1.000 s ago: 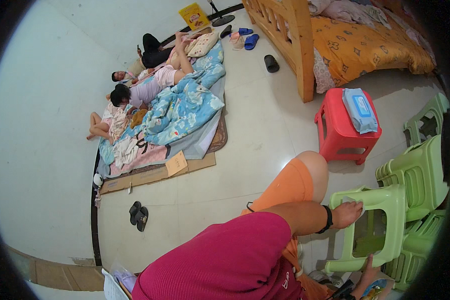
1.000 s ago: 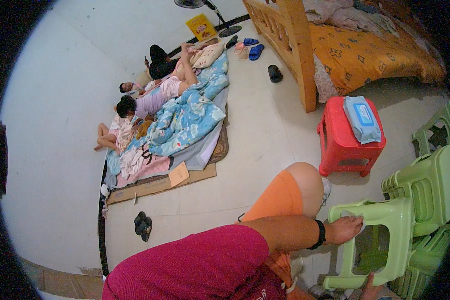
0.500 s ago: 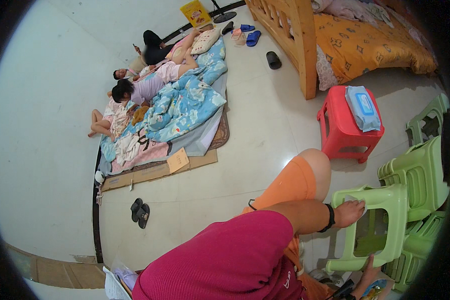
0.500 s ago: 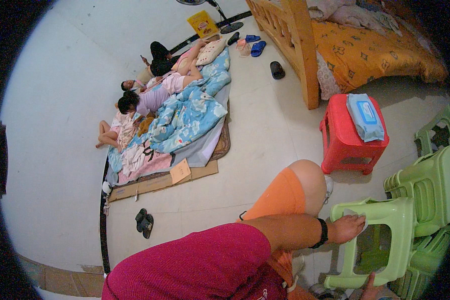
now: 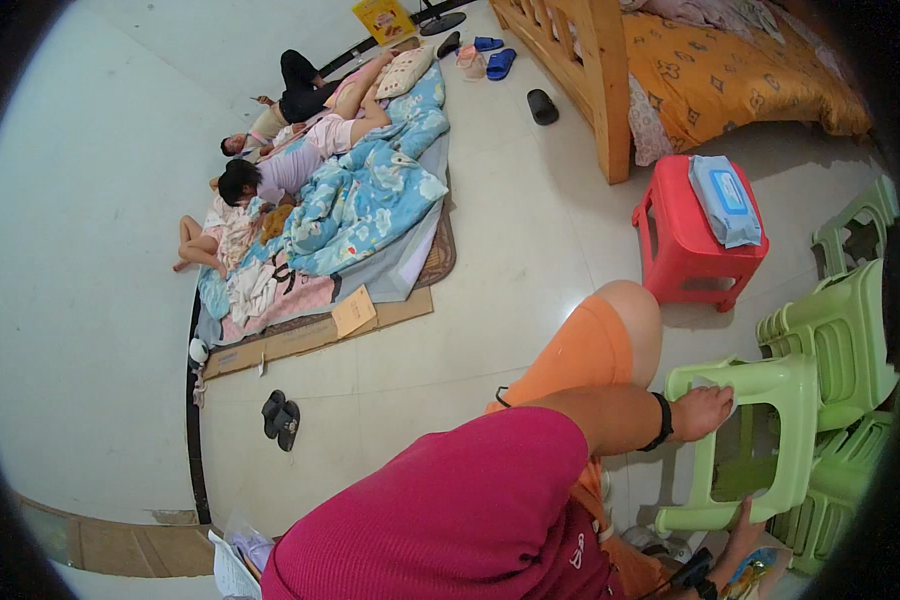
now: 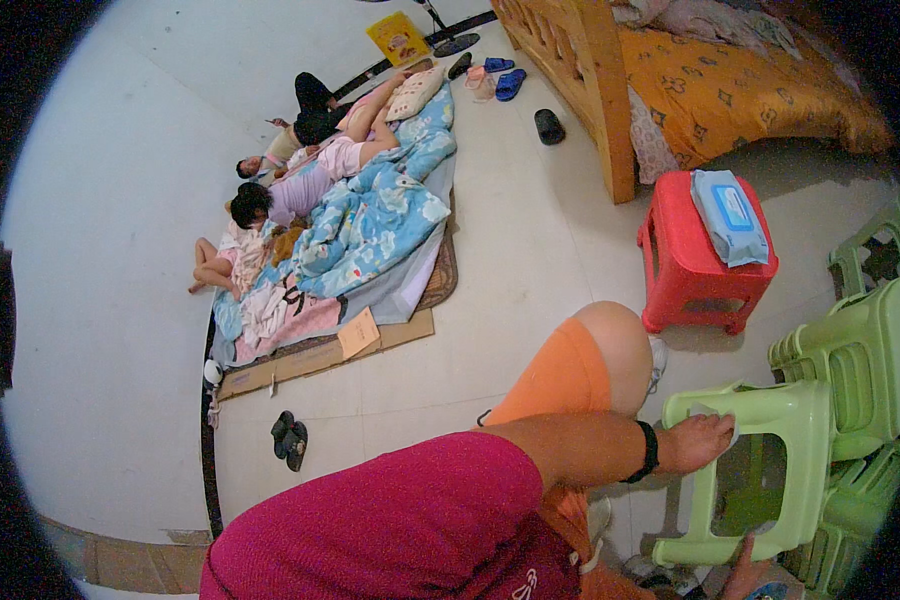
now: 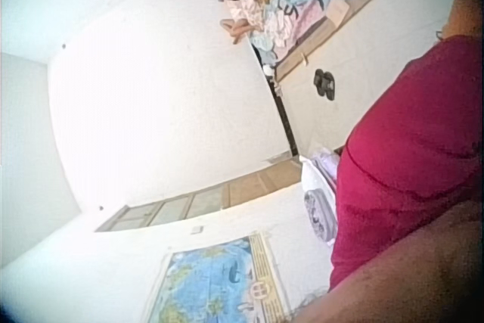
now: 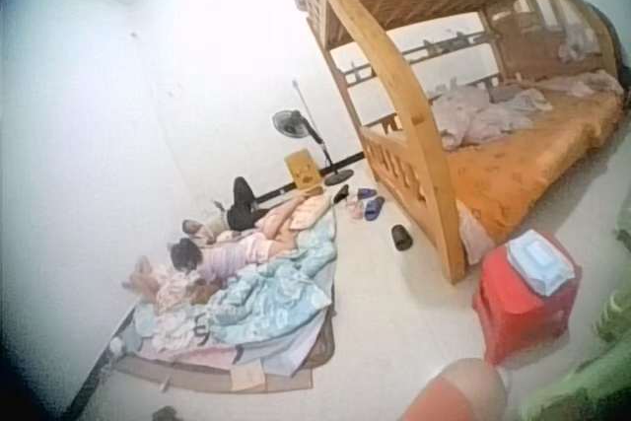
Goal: Cleaning a stack of green plastic stools with a wet wipe.
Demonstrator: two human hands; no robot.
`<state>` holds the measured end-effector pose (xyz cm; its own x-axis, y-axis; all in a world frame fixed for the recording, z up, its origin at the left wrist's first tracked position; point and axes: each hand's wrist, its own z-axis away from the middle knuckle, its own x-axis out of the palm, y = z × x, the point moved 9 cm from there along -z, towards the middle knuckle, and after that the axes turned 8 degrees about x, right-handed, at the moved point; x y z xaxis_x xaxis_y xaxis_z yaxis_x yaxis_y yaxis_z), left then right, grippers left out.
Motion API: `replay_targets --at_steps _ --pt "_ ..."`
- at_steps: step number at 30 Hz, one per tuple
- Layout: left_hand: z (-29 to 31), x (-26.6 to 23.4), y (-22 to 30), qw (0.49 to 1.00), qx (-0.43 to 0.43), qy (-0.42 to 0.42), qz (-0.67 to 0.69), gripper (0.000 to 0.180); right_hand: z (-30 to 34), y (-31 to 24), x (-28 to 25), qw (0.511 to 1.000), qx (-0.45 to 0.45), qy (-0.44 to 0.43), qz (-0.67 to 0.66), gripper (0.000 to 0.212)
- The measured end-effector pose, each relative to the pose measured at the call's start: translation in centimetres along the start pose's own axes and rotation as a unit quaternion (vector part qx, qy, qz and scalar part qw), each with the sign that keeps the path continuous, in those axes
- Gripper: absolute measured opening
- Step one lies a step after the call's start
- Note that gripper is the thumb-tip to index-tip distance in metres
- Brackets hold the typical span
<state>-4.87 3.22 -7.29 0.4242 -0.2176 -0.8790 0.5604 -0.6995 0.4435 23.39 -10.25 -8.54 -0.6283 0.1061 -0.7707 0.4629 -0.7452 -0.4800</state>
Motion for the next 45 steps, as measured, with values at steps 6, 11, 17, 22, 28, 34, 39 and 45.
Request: replay_targets --at_steps 6,11,17,22,28,34,39,45 --pt "-0.2 -0.1 -0.2 1.000 0.001 0.013 0.002 0.033 -1.5 0.5 0.4 0.997 -0.057 -0.041 -0.042 0.074" --pt "-0.1 0.1 -1.6 0.995 -0.041 0.013 0.088 0.026 1.2 -1.8 0.8 0.992 -0.002 -0.049 -0.114 0.071" --pt "-0.5 -1.4 -0.7 0.998 0.020 0.035 0.042 0.024 -1.6 0.7 1.2 0.993 -0.020 -0.038 -0.111 0.074" --pt "-0.8 -1.5 0.0 0.997 0.002 0.026 0.066 0.031 -4.2 3.7 0.5 0.999 -0.040 0.025 -0.006 0.087" --pt "-0.8 -1.5 -0.6 0.996 0.006 0.061 0.062 0.037 -4.2 3.8 1.2 0.999 -0.024 0.008 -0.036 0.089" --pt "-0.7 -0.6 -2.3 0.996 -0.053 -0.007 0.067 0.031 -4.3 4.1 0.9 1.000 -0.018 0.013 -0.010 0.087" --pt "1.2 2.1 -5.7 0.978 -0.179 -0.106 0.014 0.013 -5.0 4.2 1.1 0.999 -0.029 -0.006 -0.022 0.085" --pt "3.5 5.9 -7.8 0.945 -0.184 -0.271 0.018 0.014 -0.8 0.8 0.8 1.000 0.006 0.004 -0.023 0.085"
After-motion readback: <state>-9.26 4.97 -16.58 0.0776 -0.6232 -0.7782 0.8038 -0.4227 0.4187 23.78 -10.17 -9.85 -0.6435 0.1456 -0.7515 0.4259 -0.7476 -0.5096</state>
